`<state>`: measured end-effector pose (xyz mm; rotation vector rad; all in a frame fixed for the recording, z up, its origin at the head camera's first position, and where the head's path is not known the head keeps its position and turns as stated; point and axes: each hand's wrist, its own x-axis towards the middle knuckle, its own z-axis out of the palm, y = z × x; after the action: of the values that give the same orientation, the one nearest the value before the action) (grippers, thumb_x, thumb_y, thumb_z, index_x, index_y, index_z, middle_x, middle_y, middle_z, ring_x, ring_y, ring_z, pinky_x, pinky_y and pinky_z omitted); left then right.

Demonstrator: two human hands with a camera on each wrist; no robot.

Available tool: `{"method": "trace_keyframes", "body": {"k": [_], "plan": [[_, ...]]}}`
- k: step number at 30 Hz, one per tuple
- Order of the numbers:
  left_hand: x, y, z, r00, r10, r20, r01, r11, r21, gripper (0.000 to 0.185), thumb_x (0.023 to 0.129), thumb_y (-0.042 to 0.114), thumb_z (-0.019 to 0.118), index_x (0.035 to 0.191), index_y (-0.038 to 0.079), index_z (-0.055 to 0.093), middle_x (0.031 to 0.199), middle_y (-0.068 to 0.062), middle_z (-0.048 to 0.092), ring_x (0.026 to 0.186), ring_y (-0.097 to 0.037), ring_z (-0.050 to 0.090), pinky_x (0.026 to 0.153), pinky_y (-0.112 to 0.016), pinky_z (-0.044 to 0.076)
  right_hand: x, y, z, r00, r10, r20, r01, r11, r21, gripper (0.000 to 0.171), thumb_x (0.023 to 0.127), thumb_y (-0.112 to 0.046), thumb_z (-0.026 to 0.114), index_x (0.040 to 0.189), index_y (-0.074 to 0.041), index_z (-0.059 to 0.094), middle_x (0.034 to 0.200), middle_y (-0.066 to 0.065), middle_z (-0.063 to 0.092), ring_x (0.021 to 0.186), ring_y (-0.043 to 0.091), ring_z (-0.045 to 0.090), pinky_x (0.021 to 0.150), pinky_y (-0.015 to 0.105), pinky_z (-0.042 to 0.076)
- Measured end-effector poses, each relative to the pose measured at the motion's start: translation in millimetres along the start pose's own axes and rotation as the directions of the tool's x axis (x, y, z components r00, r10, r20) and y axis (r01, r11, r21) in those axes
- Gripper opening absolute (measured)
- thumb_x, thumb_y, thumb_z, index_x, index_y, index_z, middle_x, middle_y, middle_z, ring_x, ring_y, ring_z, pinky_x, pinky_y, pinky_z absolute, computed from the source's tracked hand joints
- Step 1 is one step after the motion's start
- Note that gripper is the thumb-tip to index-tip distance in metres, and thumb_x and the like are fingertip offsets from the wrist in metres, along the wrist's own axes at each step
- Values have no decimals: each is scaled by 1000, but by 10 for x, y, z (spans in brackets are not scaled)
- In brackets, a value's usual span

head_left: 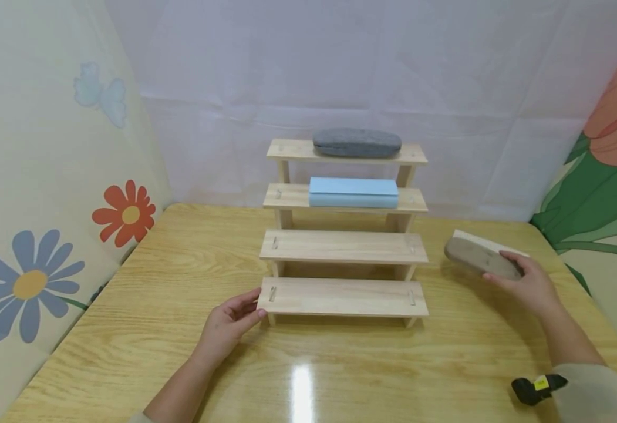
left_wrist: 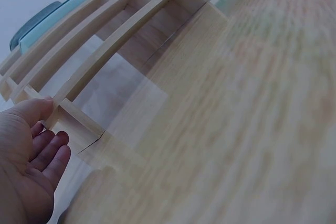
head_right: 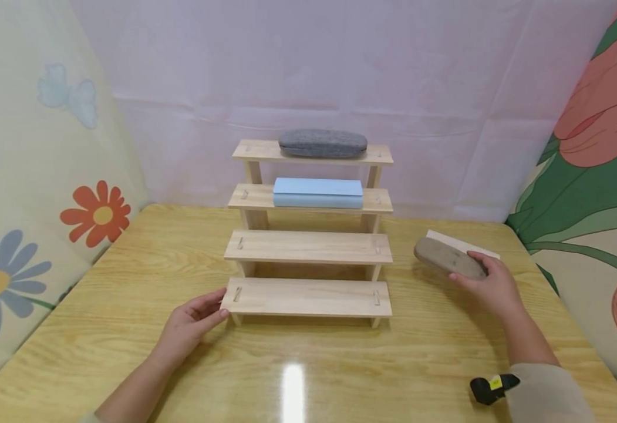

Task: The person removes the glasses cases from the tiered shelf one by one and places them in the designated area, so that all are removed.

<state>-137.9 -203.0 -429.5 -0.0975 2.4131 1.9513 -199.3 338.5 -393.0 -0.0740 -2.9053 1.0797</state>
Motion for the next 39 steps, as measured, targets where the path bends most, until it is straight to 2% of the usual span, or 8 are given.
{"method": "trace_keyframes", "body": {"k": [4,15,23,39], "plan": [[0,6,0,1000,-5,-4,5,1000,4,47,89,8,71,132,-3,56,134,-22,59,96,2,62,84,-14,54,12,56,25,1000,24,16,-23,1000,-9,90,91,-49,65,151,4,26,147,41,28,123,54,37,92,65,40],[-10,9,-4,1000,7,4,-7,1000,4,47,89,9,71,132,-3,56,135,-22,59,97,1,62,85,-14,54,51,193,84,999,18,40,-16,999,-46,88,91,-47,65,149,7,27,146,44,27,128,58,33,100,69,34],[-8,-6,-1,1000,10,1,-10,1000,2,47,89,7,71,132,-4,56,134,-22,59,96,2,62,84,-14,54,82,282,131,999,10,30,-8,997,-76,88,90,-48,66,148,8,30,145,44,29,127,59,34,100,69,34],[-4,-2,-1,1000,0,-4,0,1000,6,46,88,7,71,131,-3,57,133,-22,60,96,1,63,84,-15,55,126,313,147,999,13,37,-9,995,-103,89,90,-50,65,148,7,29,145,44,28,129,60,30,102,71,31]]}}
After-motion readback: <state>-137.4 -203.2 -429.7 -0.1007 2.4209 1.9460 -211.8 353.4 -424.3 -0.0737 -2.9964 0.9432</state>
